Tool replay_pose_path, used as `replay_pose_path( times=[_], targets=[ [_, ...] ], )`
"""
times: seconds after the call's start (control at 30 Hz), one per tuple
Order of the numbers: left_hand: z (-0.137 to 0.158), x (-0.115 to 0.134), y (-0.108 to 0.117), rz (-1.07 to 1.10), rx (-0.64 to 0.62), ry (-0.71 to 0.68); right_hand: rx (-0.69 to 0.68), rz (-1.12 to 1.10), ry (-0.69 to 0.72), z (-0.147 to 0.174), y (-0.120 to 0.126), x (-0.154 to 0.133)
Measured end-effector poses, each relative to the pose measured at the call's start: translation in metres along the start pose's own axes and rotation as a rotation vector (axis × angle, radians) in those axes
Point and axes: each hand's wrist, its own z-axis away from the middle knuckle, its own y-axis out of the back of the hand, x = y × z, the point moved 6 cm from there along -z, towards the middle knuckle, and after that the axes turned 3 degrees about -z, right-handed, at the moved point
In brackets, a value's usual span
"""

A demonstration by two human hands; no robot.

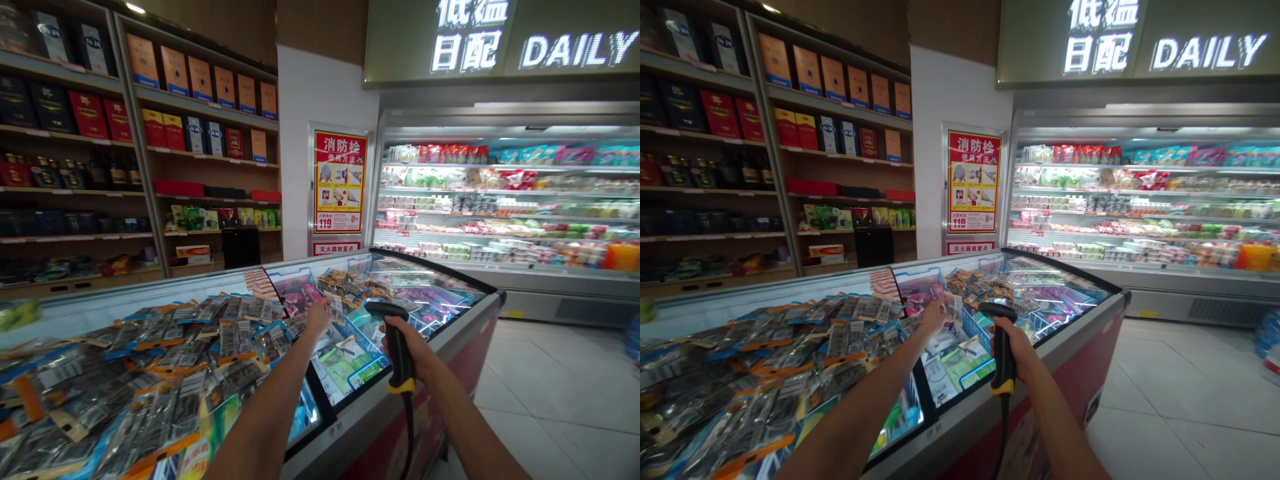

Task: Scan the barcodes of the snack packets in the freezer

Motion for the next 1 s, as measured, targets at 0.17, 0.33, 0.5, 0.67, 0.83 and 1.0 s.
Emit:
replay_pose_path(
  times=[0.17, 0.33, 0.5, 0.67, 0.83, 1.0],
  targets=[
    [0.0, -0.012, 0.026, 0.123, 0.123, 0.006, -0.03, 0.007, -0.058, 0.009, -0.021, 0.003],
    [0.005, -0.016, 0.046, 0.262, 0.199, -0.069, -0.082, 0.034, -0.064, 0.015, -0.038, 0.002],
    [0.013, -0.012, 0.058, 0.253, 0.219, -0.088, -0.101, 0.037, -0.071, 0.017, -0.046, 0.003],
    [0.017, -0.013, 0.064, 0.23, 0.224, -0.098, -0.121, 0.026, -0.057, 0.02, -0.048, 0.001],
    [0.018, -0.025, 0.07, 0.116, 0.234, -0.095, -0.086, 0.016, -0.016, 0.017, -0.04, -0.006],
    [0.023, -0.047, 0.091, -0.074, 0.243, -0.012, -0.002, 0.008, 0.03, 0.012, -0.017, -0.017]
  ],
)
